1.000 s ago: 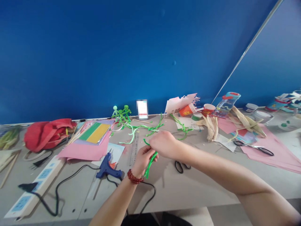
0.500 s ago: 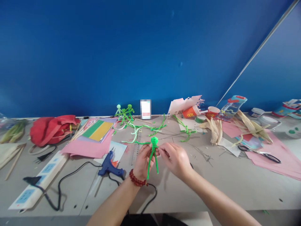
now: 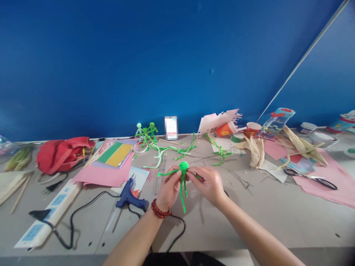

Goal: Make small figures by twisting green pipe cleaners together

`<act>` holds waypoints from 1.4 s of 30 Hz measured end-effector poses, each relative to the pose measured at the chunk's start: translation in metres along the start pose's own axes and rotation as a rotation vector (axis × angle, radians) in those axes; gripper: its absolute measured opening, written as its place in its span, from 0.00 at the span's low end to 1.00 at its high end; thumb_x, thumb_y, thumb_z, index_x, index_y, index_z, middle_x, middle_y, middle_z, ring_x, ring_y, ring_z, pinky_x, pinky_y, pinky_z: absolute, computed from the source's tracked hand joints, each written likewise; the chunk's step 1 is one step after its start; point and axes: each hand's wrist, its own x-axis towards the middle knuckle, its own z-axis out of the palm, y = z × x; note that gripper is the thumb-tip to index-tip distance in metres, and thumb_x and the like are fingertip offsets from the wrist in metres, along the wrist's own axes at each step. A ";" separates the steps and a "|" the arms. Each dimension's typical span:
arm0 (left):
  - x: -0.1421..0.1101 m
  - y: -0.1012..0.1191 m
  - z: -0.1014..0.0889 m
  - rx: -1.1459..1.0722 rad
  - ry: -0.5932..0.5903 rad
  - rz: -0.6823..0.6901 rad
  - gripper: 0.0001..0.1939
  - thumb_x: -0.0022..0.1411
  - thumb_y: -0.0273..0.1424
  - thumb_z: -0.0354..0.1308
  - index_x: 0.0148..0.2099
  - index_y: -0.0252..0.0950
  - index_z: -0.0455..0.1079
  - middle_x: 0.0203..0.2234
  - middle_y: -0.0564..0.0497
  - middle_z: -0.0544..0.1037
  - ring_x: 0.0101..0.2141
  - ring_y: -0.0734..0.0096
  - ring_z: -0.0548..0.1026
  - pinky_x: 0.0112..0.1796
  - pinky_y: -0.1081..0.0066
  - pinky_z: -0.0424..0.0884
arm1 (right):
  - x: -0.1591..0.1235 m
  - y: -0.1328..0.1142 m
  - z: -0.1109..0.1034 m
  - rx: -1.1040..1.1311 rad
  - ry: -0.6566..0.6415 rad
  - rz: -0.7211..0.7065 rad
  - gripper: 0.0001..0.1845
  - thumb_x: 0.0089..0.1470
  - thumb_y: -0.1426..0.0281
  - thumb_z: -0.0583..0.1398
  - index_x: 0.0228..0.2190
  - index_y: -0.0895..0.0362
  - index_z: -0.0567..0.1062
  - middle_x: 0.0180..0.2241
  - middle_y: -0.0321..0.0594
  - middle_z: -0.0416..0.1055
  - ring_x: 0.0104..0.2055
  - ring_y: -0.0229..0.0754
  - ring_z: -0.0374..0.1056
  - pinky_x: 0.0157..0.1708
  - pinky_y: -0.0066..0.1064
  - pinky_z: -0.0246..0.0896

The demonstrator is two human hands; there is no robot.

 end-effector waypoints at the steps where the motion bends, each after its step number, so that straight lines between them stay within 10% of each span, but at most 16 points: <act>1: 0.000 -0.001 -0.001 0.059 -0.011 0.042 0.14 0.45 0.33 0.74 0.33 0.36 0.75 0.28 0.53 0.81 0.31 0.70 0.77 0.34 0.72 0.71 | 0.000 0.001 0.000 -0.026 0.026 -0.025 0.09 0.60 0.69 0.59 0.32 0.55 0.80 0.26 0.37 0.78 0.24 0.37 0.69 0.26 0.25 0.57; 8: 0.005 -0.006 -0.010 0.255 0.027 0.138 0.11 0.48 0.31 0.72 0.36 0.37 0.78 0.32 0.51 0.83 0.34 0.67 0.78 0.41 0.69 0.73 | 0.000 0.002 0.000 -0.050 0.049 -0.064 0.10 0.60 0.69 0.59 0.31 0.56 0.80 0.22 0.36 0.75 0.23 0.36 0.65 0.27 0.25 0.55; 27: 0.000 -0.004 0.001 0.055 0.104 -0.052 0.13 0.43 0.34 0.75 0.32 0.36 0.79 0.28 0.51 0.83 0.30 0.68 0.80 0.37 0.69 0.76 | -0.002 0.015 0.017 0.587 0.010 0.409 0.12 0.52 0.63 0.63 0.36 0.58 0.79 0.17 0.25 0.51 0.19 0.31 0.50 0.22 0.24 0.51; 42: -0.001 -0.004 -0.001 -0.030 0.093 -0.099 0.15 0.44 0.33 0.75 0.34 0.37 0.77 0.28 0.53 0.81 0.26 0.75 0.76 0.30 0.74 0.70 | -0.002 0.014 0.024 0.708 0.024 0.454 0.11 0.49 0.62 0.66 0.31 0.57 0.79 0.15 0.29 0.66 0.19 0.34 0.64 0.21 0.24 0.56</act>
